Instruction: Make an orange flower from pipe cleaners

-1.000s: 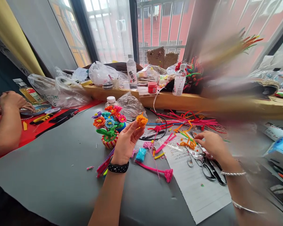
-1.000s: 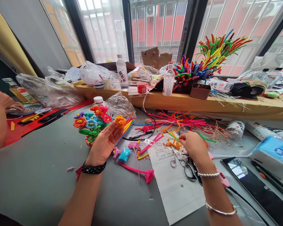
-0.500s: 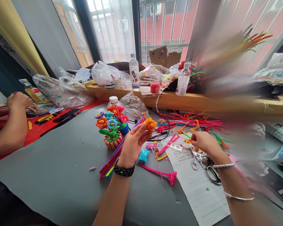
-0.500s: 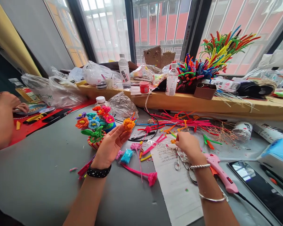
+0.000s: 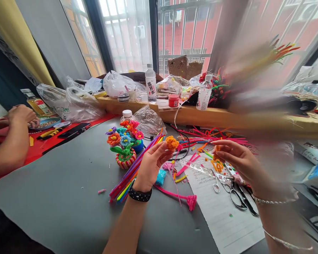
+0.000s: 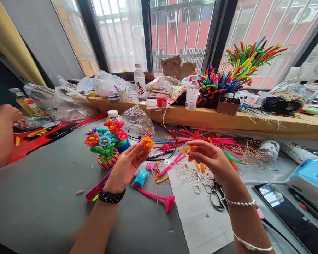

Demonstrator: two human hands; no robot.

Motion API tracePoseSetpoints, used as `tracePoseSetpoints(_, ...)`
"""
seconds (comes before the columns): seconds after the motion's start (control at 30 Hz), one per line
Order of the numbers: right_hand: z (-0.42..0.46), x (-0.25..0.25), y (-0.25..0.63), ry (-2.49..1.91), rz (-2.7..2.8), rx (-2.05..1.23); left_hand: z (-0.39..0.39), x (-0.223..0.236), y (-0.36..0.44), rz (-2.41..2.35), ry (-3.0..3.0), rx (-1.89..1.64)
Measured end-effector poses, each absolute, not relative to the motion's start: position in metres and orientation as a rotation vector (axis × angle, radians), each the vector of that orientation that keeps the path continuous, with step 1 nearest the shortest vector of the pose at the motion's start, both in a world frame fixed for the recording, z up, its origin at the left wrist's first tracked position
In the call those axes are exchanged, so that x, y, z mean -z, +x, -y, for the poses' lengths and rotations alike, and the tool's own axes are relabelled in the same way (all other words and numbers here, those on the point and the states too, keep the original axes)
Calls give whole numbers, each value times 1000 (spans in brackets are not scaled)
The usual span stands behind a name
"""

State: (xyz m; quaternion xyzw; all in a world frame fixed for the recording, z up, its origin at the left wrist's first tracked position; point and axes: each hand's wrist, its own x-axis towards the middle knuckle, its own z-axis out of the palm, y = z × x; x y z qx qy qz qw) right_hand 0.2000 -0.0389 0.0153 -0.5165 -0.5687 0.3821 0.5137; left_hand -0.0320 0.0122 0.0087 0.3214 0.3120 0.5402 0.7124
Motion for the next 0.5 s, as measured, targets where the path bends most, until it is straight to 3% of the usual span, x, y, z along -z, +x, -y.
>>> tracePoseSetpoints(0.5,55,-32,175,-906,1277,-1030,-4,-6,-23,-649,832,-1091)
